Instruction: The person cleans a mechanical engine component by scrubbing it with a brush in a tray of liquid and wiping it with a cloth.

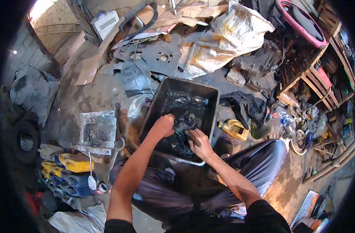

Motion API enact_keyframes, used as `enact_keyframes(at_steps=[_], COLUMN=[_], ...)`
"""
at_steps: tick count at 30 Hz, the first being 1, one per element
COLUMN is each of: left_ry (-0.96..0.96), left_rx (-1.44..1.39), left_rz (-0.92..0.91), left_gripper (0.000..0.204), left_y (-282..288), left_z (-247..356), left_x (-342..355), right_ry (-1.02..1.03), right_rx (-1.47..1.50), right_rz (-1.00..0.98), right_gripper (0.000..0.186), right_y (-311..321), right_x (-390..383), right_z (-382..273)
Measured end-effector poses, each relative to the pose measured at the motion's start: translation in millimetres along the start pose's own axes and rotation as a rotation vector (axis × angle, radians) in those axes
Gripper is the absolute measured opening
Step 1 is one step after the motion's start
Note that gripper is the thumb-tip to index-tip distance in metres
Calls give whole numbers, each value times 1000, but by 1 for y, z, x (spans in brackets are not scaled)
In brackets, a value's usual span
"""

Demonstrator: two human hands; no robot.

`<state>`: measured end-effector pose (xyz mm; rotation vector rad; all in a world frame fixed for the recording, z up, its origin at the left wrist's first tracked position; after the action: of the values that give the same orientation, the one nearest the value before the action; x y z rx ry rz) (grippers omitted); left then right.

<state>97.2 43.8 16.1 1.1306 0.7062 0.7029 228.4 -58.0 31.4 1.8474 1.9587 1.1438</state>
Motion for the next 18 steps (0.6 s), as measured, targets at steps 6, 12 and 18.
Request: enact_keyframes(at_steps=[6, 12, 18], left_ry=[36, 156, 38], left_rx=[-5, -89, -99], left_rz=[7, -36, 144], left_gripper=[35, 47, 36], left_y=[6, 12, 15], left_z=[0, -2, 1], left_x=[-3, -9, -10], right_ry=[-11, -17, -158], right_rx=[16, -41, 34], right_rz=[2, 65, 200], right_gripper=[33, 26, 25], right_y=[14, 19, 30], right_x=[23, 4, 0], right_z=[-30, 2, 26])
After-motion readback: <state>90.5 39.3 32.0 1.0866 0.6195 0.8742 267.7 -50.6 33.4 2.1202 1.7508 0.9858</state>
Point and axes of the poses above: each hand's wrist, its own x-axis towards the middle knuckle, its own y-axis out of the back of the hand, z = x × y, the point moved 8 cm from there along x, towards the middle knuckle, and after that the axes turned 2 degrees about -z, right-handed, at the moved point
